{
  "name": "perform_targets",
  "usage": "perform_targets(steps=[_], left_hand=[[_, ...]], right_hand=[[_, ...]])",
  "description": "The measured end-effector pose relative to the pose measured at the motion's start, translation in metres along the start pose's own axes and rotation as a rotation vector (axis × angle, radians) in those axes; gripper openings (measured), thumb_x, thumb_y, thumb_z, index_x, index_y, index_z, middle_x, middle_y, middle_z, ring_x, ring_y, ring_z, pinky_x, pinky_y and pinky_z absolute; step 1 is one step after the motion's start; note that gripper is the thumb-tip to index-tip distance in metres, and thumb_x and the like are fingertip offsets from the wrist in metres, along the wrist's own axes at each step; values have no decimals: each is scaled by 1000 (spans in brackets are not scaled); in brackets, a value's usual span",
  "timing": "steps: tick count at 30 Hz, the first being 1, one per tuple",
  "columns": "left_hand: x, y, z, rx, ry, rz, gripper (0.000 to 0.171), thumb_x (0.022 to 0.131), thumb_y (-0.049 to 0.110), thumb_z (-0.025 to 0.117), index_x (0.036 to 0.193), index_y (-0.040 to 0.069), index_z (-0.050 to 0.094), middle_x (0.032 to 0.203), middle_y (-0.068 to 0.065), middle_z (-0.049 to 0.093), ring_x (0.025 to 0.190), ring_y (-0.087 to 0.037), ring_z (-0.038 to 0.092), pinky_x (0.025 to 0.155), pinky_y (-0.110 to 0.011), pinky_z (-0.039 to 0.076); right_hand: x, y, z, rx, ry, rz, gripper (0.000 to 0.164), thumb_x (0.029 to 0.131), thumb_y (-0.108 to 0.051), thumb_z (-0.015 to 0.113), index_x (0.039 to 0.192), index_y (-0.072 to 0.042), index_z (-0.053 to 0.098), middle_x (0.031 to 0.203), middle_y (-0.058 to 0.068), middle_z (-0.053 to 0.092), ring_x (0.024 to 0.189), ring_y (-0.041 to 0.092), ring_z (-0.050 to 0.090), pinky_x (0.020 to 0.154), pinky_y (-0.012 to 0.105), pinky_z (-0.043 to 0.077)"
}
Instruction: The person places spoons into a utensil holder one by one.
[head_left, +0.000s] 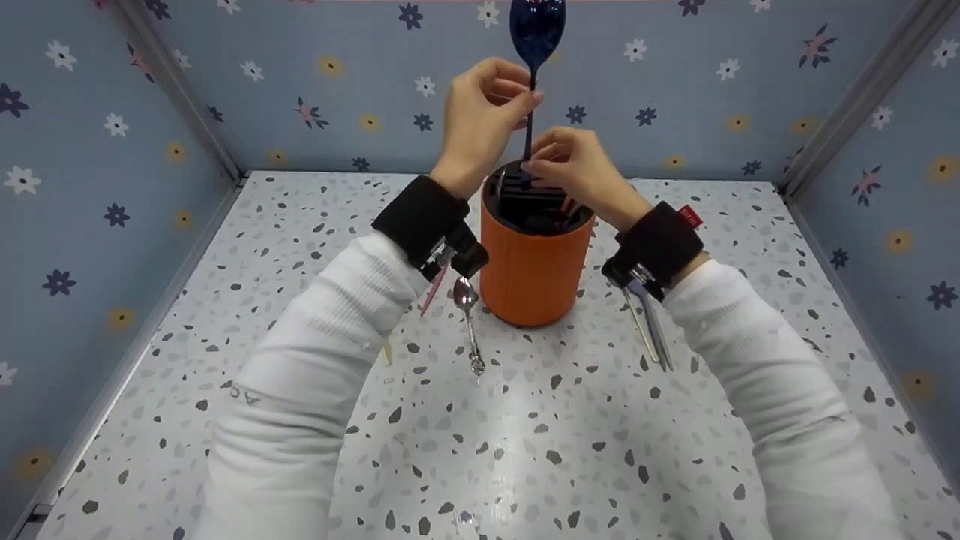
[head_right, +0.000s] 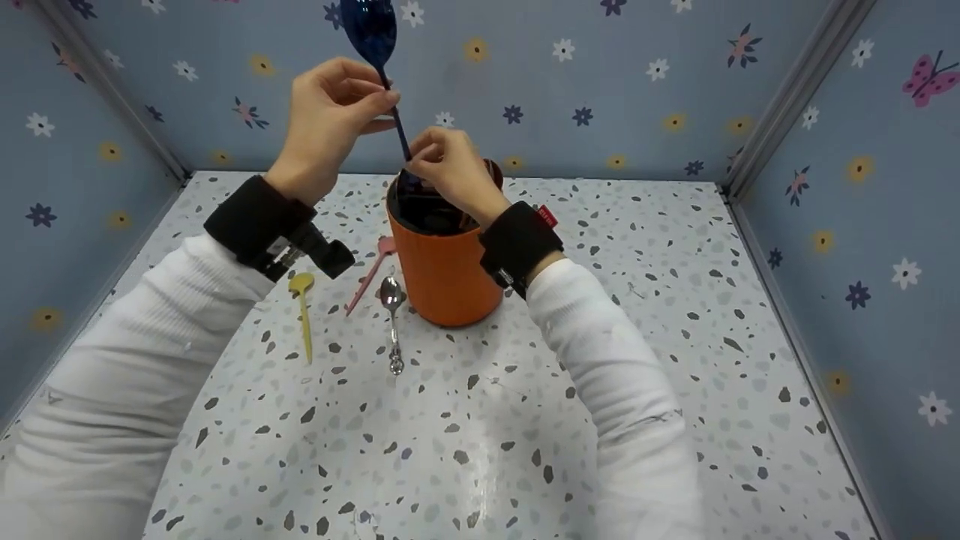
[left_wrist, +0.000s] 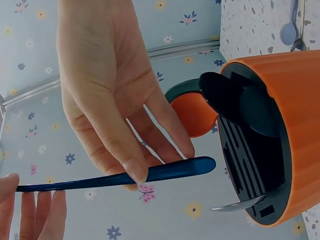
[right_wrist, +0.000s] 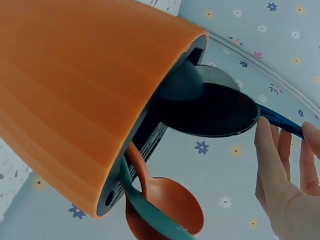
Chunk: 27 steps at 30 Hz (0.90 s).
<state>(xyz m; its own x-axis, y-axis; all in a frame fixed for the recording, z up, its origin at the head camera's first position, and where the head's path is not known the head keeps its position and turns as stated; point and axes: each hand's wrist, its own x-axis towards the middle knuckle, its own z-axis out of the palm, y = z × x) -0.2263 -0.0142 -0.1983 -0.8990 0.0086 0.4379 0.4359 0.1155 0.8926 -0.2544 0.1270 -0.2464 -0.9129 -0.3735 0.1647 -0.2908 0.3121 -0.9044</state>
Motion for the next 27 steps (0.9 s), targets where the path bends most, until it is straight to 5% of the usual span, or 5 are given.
perform_targets(steps=[6,27], left_hand=[[3,-12,1,-5,16,-13,11,81,1,61,91,-3,59,83,-12,60,78,-19,58,70,-21,52],[7,-48,1,-9,59,-158,12,80,1,62,90,-6,60,86,-17,62,80,-24,60,71,-25,53]], right_hand=[[7,9,4,-75,39,4,16,85,-8,57,99,1,56,100,15,59,88,24,59,80,30,51],[17,22,15,3,97,94,15,85,-4,57,99,1,56,96,15,60,90,25,60,77,27,52]])
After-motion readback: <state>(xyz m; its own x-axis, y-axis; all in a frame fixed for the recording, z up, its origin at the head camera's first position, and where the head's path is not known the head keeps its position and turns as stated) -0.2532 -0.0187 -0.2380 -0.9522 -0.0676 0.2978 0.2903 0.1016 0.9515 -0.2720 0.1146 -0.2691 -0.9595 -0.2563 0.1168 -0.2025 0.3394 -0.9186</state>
